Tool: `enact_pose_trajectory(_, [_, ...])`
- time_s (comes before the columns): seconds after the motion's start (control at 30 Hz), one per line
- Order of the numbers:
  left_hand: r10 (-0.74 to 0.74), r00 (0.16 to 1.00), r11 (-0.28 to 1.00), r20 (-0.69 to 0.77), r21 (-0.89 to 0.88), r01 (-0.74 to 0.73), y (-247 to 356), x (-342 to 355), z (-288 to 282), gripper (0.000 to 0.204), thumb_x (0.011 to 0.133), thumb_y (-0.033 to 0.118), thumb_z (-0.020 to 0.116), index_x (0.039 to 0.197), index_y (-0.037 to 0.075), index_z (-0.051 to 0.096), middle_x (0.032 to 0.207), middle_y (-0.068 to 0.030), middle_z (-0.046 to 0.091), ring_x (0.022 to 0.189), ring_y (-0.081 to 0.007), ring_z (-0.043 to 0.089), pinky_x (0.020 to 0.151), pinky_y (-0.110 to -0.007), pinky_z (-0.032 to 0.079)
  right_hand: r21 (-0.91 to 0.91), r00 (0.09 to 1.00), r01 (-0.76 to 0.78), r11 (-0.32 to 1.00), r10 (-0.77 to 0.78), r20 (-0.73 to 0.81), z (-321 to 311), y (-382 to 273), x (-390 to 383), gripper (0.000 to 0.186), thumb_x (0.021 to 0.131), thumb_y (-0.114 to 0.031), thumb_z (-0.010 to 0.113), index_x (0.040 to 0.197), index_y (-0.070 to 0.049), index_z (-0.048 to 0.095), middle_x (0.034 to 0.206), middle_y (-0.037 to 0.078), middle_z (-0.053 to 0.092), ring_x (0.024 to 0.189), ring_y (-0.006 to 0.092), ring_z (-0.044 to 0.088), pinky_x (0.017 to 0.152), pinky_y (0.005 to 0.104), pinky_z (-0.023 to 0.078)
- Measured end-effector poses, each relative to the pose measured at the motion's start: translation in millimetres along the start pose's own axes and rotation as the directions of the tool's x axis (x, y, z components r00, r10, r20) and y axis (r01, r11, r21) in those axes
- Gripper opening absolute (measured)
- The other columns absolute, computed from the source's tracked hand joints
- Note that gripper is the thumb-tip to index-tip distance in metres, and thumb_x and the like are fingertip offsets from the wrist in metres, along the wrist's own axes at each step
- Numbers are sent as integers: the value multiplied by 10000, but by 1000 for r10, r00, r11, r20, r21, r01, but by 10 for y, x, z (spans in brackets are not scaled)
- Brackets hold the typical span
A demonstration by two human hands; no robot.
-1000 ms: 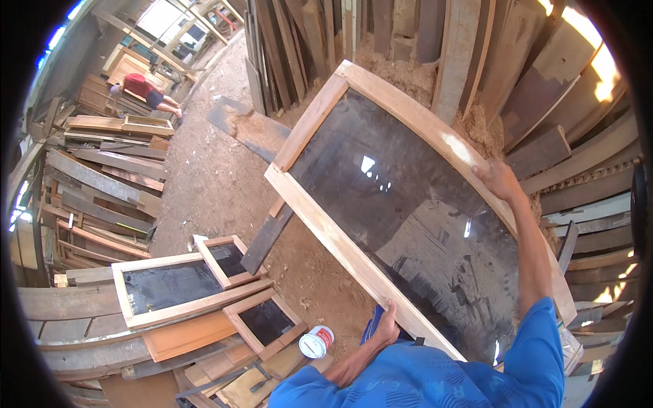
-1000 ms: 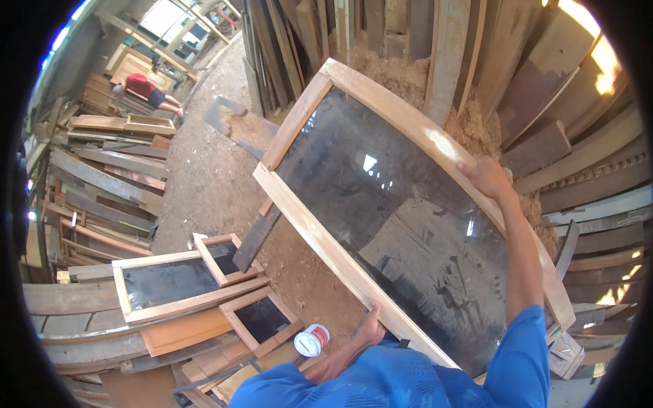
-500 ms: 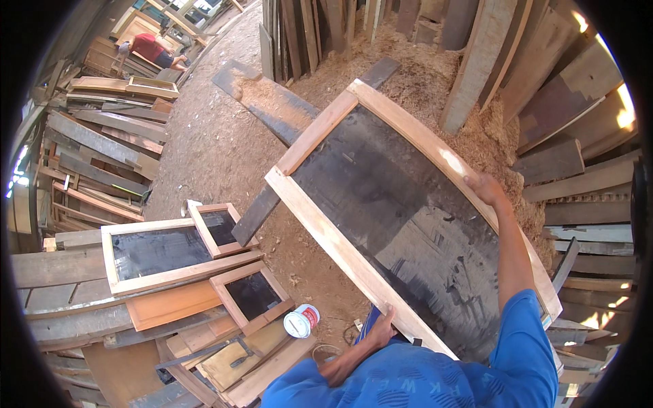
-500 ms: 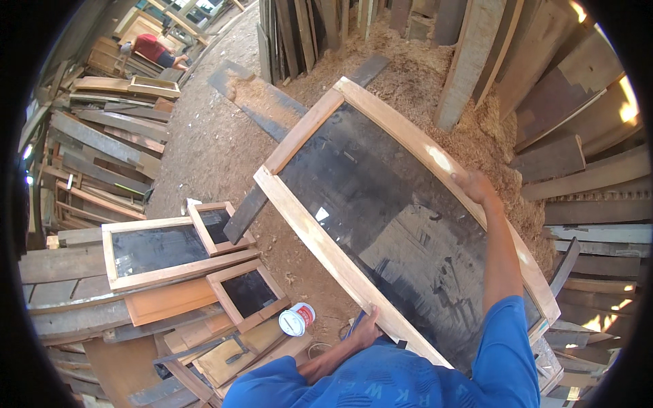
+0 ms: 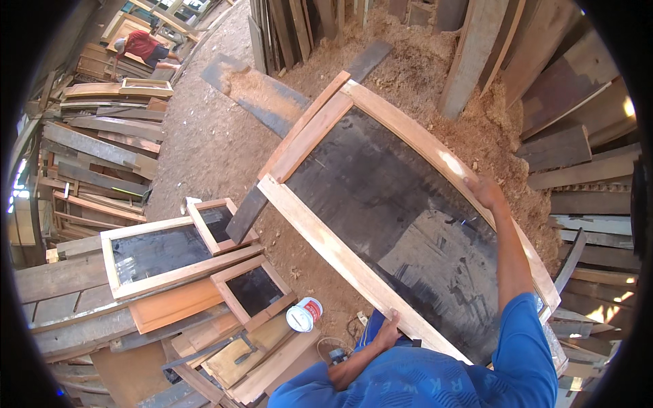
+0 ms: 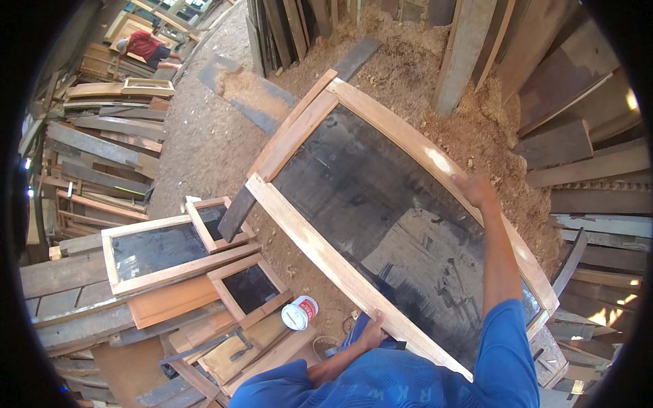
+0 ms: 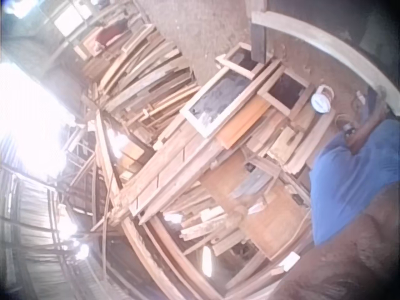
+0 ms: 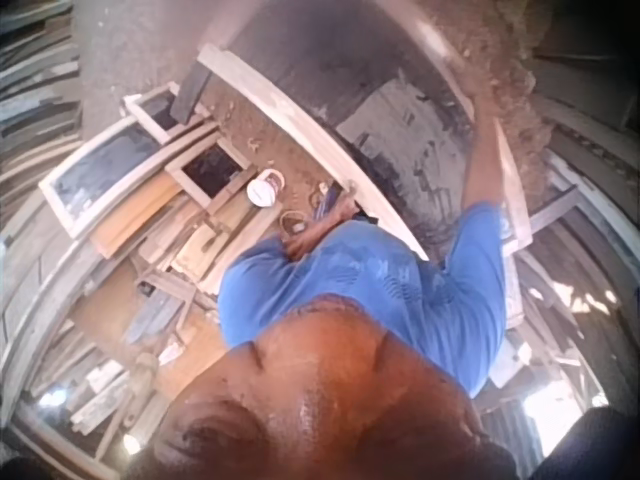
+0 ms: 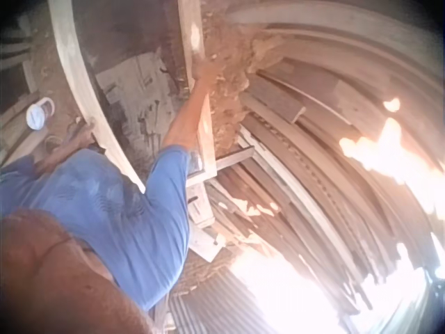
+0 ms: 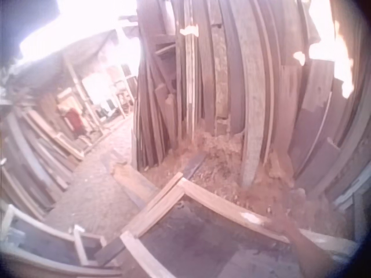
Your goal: The person uses a hammer to drive nails into a wooden window frame containing a glass pane, then moves to a storage shelf to pick up a tool, and returns to hammer a small wooden strip onto a workbench.
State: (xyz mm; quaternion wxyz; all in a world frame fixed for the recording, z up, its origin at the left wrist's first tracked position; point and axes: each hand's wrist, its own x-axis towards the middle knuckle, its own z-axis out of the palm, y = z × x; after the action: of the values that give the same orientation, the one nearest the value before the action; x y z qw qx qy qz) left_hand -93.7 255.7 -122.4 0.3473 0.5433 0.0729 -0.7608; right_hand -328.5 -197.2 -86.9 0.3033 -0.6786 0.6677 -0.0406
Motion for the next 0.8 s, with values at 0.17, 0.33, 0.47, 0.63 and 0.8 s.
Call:
enact_pose_trajectory(0.17, [-4, 999, 1000, 44, -7, 5, 116, 35, 8, 698, 1056, 516, 362, 1457, -53, 301, 1389, -233, 500, 1304, -341, 522, 1101, -445, 442, -56, 999, -34, 998, 36, 36, 8, -24, 156, 684, 929, -625, 532, 1039, 30, 696, 1072, 302, 677, 1044, 467, 636, 913, 514, 483])
enact_pose_trajectory(0.33, [28, 999, 995, 43, 90, -32, 116, 61, 42, 665, 1065, 485, 391, 1461, -44, 312, 1362, -195, 532, 1246, -314, 569, 1064, -429, 469, -70, 998, -57, 996, 55, -30, 22, -116, 139, 659, 935, -605, 530, 1101, 19, 662, 1123, 300, 662, 1073, 462, 625, 918, 522, 477])
enact_pose_trajectory(0.47, [127, 989, 957, -76, 272, -102, 183, 63, 19, 653, 1047, 470, 473, 1439, -43, 377, 1339, -170, 564, 1244, -287, 573, 1048, -402, 473, -83, 999, -43, 996, 41, -26, 5, -157, 168, 632, 943, -586, 529, 1119, 9, 651, 1109, 309, 659, 1081, 462, 619, 913, 521, 480])
enact_pose_trajectory(0.63, [362, 883, 884, -298, 412, -223, 1491, -136, 288, 661, 967, 303, 675, 1443, -58, 392, 1308, -148, 591, 1218, -242, 545, 1056, -361, 430, -134, 967, -37, 990, 2, -254, 147, -144, -25, 539, 927, -445, 615, 1256, -20, 584, 1236, 284, 593, 1180, 454, 553, 997, 521, 437])
enact_pose_trajectory(0.8, [602, 631, 797, -490, 321, -511, 1906, 452, -291, 798, 951, 354, 690, 1488, -58, 267, 1431, -193, 481, 1269, -270, 509, 1087, -399, 404, -204, 904, -12, 979, -77, -422, 353, -417, -849, 573, 872, -278, 698, 1378, -84, 508, 1458, 221, 424, 1333, 449, 402, 1107, 541, 338])
